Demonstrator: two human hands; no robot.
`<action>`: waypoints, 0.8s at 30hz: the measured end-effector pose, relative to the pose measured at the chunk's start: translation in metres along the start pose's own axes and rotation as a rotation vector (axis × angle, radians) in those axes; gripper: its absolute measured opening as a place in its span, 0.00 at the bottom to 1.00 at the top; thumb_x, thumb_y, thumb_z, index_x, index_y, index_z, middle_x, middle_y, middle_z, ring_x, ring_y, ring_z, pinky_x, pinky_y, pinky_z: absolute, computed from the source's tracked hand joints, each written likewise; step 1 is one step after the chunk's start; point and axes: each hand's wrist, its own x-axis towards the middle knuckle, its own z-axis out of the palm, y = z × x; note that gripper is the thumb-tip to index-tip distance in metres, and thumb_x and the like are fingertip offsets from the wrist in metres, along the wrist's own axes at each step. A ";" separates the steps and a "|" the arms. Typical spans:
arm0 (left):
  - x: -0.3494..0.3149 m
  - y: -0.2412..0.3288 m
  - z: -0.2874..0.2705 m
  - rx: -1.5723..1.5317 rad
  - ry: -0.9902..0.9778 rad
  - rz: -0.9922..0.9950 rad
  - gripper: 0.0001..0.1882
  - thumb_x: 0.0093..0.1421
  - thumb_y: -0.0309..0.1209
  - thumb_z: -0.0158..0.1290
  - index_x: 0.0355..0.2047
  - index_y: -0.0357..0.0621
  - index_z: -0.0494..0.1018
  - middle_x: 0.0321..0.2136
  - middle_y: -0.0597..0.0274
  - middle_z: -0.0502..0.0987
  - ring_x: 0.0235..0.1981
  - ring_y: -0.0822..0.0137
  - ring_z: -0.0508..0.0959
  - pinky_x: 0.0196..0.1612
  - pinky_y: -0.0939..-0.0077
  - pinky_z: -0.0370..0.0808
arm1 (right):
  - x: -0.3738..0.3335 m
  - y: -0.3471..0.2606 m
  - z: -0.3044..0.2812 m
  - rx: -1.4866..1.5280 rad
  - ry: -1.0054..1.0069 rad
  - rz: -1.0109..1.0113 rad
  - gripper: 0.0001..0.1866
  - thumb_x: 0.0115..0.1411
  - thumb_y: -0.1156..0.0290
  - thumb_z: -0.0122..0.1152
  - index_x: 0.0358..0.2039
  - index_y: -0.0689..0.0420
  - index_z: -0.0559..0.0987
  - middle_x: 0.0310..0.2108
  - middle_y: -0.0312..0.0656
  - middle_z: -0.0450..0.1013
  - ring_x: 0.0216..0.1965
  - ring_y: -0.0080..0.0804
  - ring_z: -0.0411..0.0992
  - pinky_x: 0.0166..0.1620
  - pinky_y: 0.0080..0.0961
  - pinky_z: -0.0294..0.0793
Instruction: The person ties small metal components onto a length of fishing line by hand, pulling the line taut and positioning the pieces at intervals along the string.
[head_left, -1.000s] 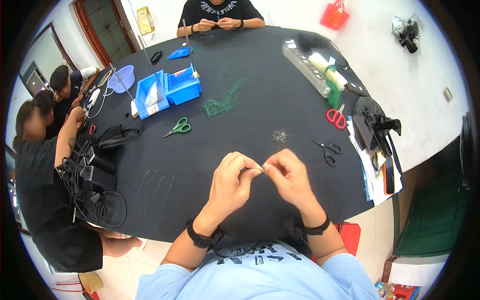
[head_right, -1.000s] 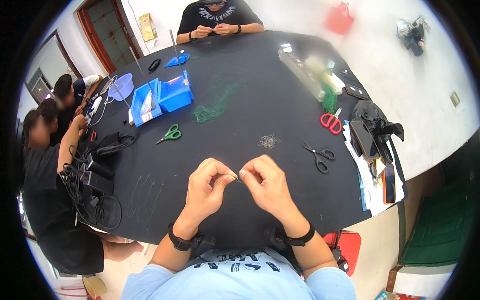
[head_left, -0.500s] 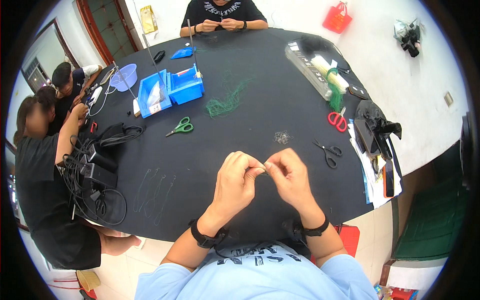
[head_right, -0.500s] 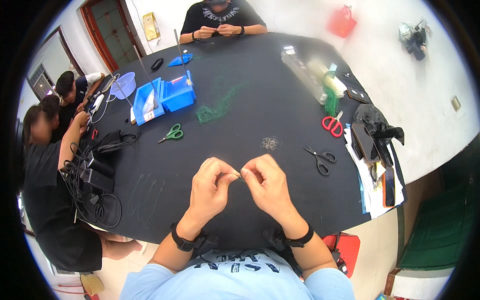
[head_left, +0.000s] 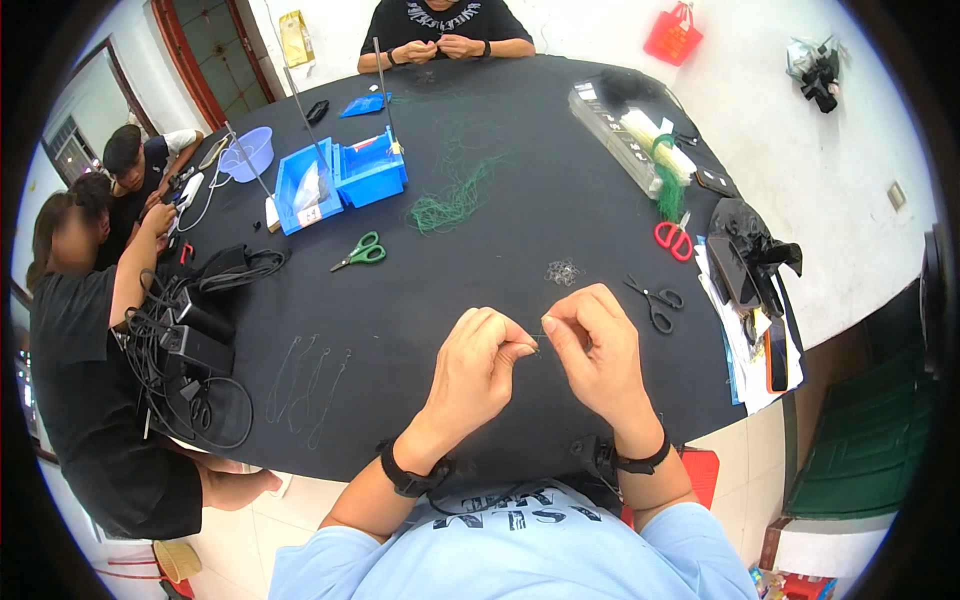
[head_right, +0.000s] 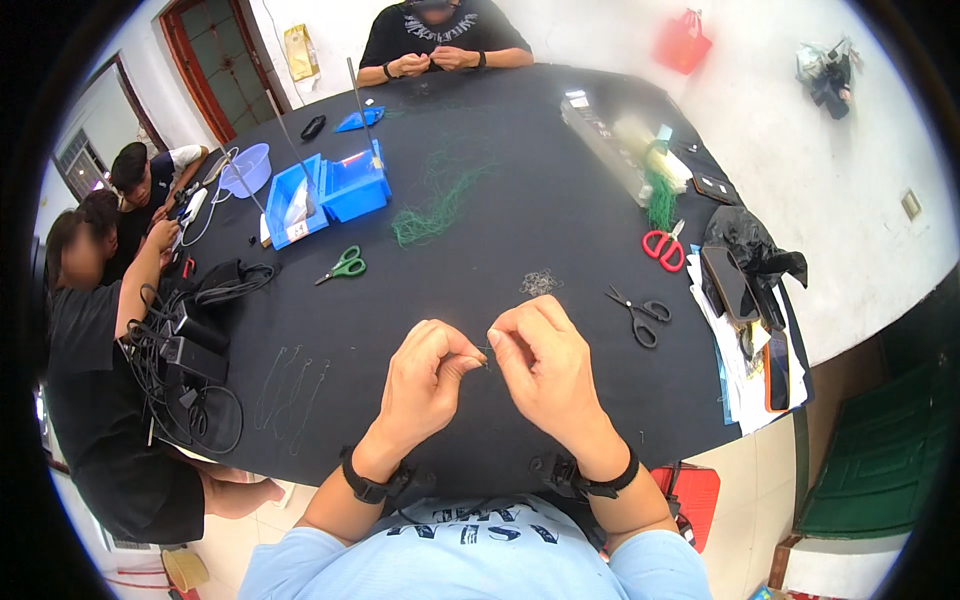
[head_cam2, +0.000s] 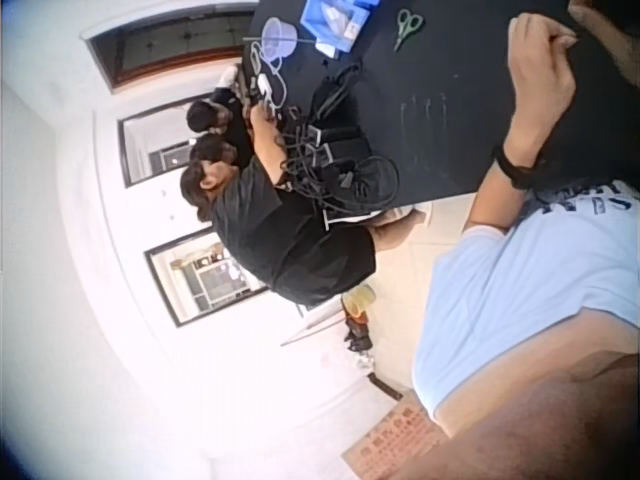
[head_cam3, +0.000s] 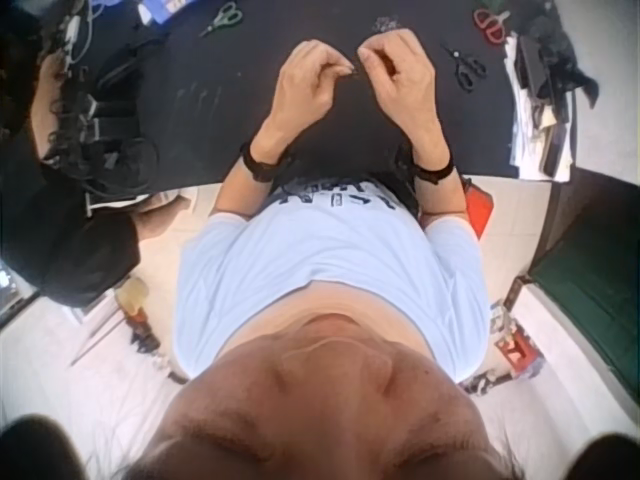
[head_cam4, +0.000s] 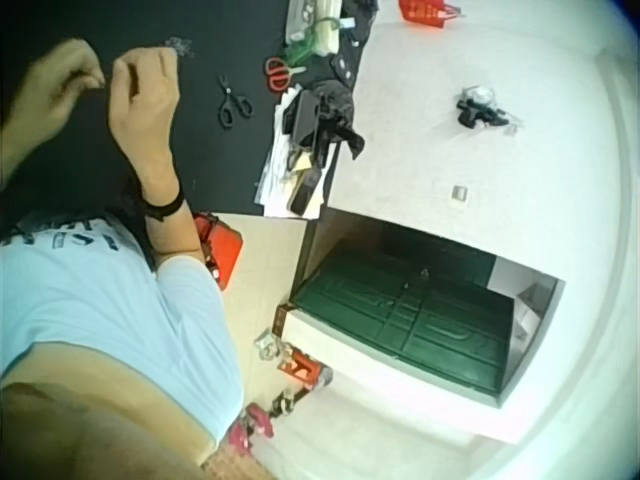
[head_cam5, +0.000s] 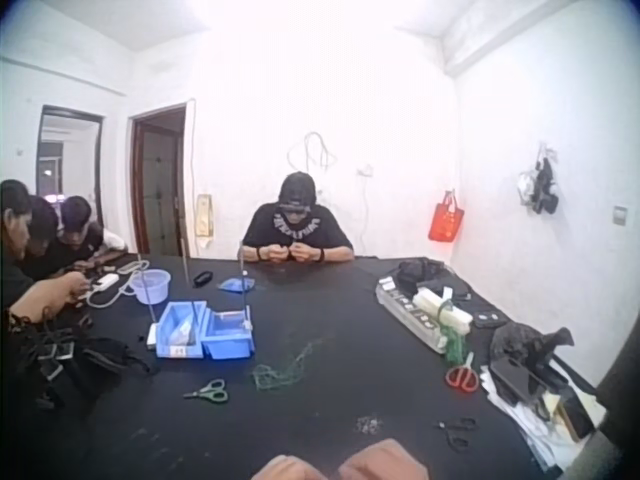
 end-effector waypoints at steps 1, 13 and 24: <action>0.000 0.000 0.000 -0.001 0.001 0.001 0.05 0.51 0.18 0.56 0.26 0.39 0.71 0.23 0.59 0.72 0.28 0.61 0.72 0.33 0.71 0.70 | -0.002 0.006 0.002 -0.001 0.001 -0.001 0.01 0.55 0.80 0.60 0.29 0.62 0.76 0.26 0.38 0.68 0.20 0.21 0.65 0.23 0.18 0.64; -0.004 -0.008 0.002 -0.193 0.103 -0.106 0.04 0.56 0.17 0.52 0.29 0.37 0.69 0.31 0.60 0.71 0.29 0.73 0.72 0.32 0.81 0.71 | -0.027 0.022 0.031 0.307 -0.125 0.205 0.04 0.56 0.75 0.62 0.28 0.62 0.77 0.27 0.36 0.68 0.24 0.18 0.65 0.26 0.17 0.65; -0.006 -0.012 -0.003 -0.374 0.031 -0.385 0.06 0.64 0.29 0.51 0.36 0.38 0.71 0.30 0.71 0.71 0.30 0.83 0.69 0.33 0.88 0.66 | -0.021 0.016 0.017 -0.137 0.011 -0.015 0.14 0.52 0.66 0.68 0.37 0.56 0.79 0.37 0.39 0.74 0.42 0.34 0.68 0.47 0.32 0.67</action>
